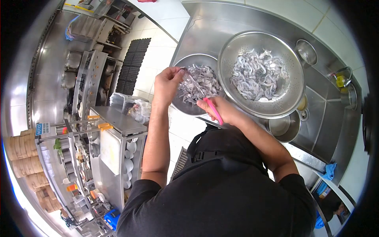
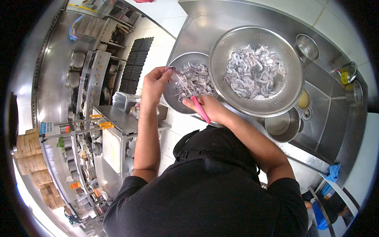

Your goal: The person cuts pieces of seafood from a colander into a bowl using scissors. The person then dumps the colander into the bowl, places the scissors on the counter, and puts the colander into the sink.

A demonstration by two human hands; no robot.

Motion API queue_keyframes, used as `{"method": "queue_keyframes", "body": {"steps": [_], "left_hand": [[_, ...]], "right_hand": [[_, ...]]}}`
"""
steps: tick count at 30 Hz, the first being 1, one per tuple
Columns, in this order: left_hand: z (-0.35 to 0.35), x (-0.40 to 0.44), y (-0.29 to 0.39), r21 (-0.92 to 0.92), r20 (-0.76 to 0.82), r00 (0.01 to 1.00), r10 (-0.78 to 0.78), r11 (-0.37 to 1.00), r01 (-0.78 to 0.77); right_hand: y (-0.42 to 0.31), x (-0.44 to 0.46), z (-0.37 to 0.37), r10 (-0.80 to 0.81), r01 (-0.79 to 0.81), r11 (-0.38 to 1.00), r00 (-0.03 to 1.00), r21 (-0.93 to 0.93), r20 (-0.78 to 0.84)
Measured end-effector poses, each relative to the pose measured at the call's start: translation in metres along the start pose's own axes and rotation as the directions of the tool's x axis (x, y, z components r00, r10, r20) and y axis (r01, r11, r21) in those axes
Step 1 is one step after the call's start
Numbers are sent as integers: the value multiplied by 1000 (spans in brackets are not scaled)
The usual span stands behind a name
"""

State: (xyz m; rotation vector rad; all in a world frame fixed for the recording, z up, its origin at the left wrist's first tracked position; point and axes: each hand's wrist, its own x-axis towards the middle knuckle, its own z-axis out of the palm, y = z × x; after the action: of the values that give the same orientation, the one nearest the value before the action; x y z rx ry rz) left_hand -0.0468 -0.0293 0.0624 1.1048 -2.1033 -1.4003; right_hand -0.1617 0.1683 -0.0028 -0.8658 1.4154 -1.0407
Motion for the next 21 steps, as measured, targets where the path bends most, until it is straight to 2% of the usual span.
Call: {"method": "queue_keyframes", "body": {"steps": [4, 9, 15, 18, 21], "left_hand": [[0, -2, 2, -109, 42, 999, -18, 994, 22], [9, -11, 9, -176, 52, 999, 10, 984, 0], [11, -16, 13, -165, -12, 1000, 8, 986, -10], [12, -18, 9, -98, -49, 998, 32, 994, -37], [16, -23, 8, -139, -47, 998, 48, 989, -54]], "right_hand": [[1, -4, 3, 42, -43, 996, 999, -80, -17], [-6, -6, 1, -4, -1, 996, 998, -88, -59], [-16, -11, -3, 4, -12, 990, 999, -142, -55], [-12, -12, -3, -11, 2, 989, 998, -148, -62], [-9, -8, 0, -18, 7, 990, 997, -141, -77]]}}
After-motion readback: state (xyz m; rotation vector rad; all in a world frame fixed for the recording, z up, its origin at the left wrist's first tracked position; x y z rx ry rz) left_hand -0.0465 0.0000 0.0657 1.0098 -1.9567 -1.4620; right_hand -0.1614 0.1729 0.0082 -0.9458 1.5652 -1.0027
